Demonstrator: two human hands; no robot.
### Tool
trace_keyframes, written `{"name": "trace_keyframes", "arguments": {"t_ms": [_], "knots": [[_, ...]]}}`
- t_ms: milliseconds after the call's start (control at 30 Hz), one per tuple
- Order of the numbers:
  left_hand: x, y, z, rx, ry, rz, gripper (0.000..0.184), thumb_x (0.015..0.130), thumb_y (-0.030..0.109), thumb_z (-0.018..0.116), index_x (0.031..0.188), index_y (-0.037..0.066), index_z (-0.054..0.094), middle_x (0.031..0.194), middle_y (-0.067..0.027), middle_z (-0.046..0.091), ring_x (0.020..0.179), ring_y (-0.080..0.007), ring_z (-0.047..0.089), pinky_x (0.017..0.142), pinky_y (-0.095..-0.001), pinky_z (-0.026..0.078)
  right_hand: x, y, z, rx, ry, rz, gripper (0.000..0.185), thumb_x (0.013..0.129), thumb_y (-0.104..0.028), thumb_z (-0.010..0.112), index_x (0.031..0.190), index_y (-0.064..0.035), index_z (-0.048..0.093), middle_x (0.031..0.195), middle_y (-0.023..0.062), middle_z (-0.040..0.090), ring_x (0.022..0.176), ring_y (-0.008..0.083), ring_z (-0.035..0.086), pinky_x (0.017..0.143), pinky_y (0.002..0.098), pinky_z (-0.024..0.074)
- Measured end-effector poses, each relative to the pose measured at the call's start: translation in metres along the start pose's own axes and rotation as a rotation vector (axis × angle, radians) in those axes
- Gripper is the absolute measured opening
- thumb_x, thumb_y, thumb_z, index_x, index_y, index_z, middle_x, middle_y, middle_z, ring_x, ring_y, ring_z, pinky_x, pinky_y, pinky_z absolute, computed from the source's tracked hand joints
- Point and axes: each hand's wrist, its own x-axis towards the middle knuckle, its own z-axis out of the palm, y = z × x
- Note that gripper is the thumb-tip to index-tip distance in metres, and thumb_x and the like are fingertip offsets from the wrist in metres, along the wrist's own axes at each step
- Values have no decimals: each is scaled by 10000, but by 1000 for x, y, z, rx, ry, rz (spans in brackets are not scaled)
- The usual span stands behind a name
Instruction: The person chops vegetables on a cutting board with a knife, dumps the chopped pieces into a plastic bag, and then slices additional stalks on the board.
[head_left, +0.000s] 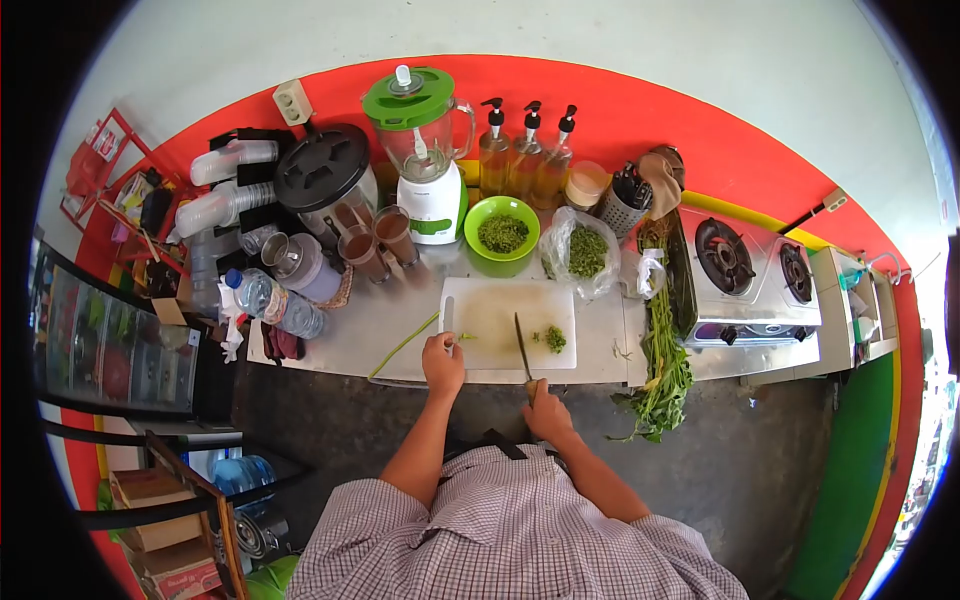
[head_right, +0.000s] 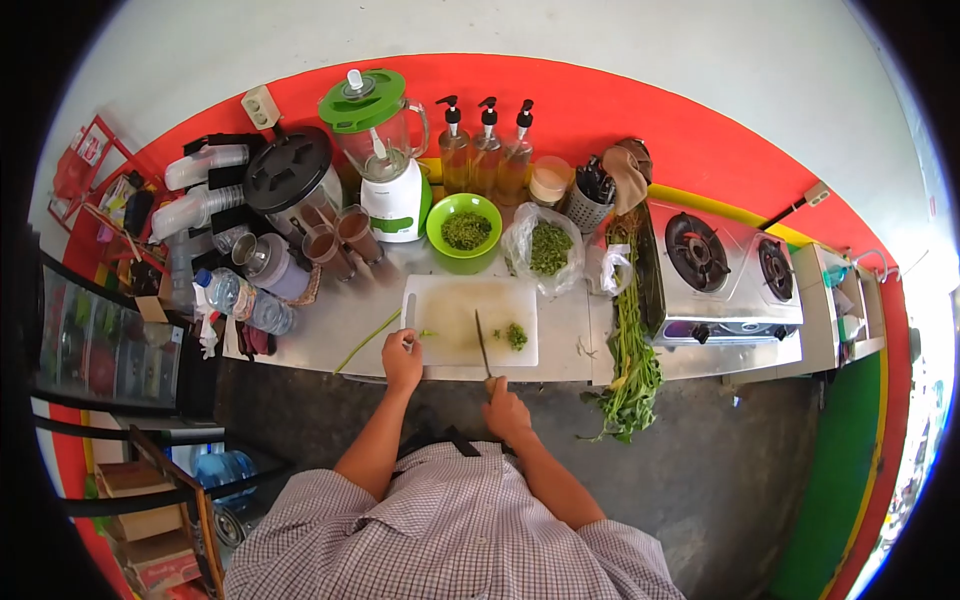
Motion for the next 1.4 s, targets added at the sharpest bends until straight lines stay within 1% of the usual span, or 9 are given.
{"name": "trace_keyframes", "arguments": {"t_ms": [167, 267, 567, 667, 767, 967, 1067, 1133, 1400], "knots": [[-5, 8, 0, 118, -39, 52, 195, 814, 87, 736, 996, 49, 678, 958, -113, 636, 938, -319, 596, 843, -433, 482, -3, 14, -14, 26, 51, 53, 566, 836, -247, 660, 1240, -7, 345, 1002, 353, 647, 926, 531, 642, 835, 600, 513], [0, 15, 4, 137, -34, -14, 169, 819, 110, 747, 971, 70, 687, 969, -93, 640, 956, -317, 587, 852, -431, 477, -2, 18, -17, 41, 80, 73, 563, 832, -247, 659, 1238, -16, 345, 1011, 361, 638, 933, 538, 634, 835, 605, 509], [-3, 26, 33, 75, -169, 119, 70, 830, 85, 715, 894, 74, 688, 874, -108, 654, 874, -333, 609, 791, -443, 490, -6, 28, -19, 84, 109, 36, 584, 814, -225, 654, 1276, -24, 358, 1012, 364, 633, 932, 557, 614, 826, 613, 498], [-9, 38, 38, 89, -189, 203, 95, 799, 53, 739, 861, 23, 674, 823, -132, 659, 792, -311, 639, 747, -427, 500, -4, 28, -16, 99, 131, 45, 586, 814, -225, 658, 1279, -27, 362, 992, 362, 639, 917, 550, 622, 812, 610, 503], [-10, 42, 43, 45, -227, 232, 97, 817, 44, 729, 886, 17, 668, 826, -127, 667, 776, -282, 645, 735, -396, 507, -3, 25, -14, 120, 118, 18, 585, 820, -229, 660, 1282, -30, 361, 964, 356, 646, 895, 545, 629, 796, 604, 509], [-11, 66, 43, -288, -409, 181, 85, 853, 54, 700, 935, 34, 684, 852, -118, 674, 745, -262, 662, 695, -374, 522, -2, 14, -10, 114, 101, -12, 580, 834, -234, 656, 1282, -25, 353, 937, 348, 650, 864, 542, 634, 780, 601, 514], [-11, 64, 45, -134, -421, 114, 83, 847, 48, 696, 929, 39, 682, 853, -115, 675, 772, -277, 659, 706, -393, 522, -1, 11, -7, 110, 122, -4, 584, 839, -238, 649, 1288, -25, 343, 929, 349, 649, 857, 539, 635, 772, 602, 515], [-12, 55, 48, 6, -316, 171, 79, 841, 50, 691, 920, 50, 685, 846, -112, 666, 812, -306, 646, 728, -413, 519, 0, 9, -6, 106, 129, -1, 587, 842, -242, 647, 1292, -25, 338, 925, 350, 648, 854, 538, 636, 769, 602, 515], [-13, 48, 43, 102, -336, 272, 100, 843, 56, 663, 931, 69, 709, 890, -112, 635, 916, -334, 614, 785, -433, 509, 6, 1, 5, 44, 42, -66, 592, 857, -244, 642, 1301, -16, 326, 915, 329, 659, 850, 522, 645, 762, 596, 519]]}}
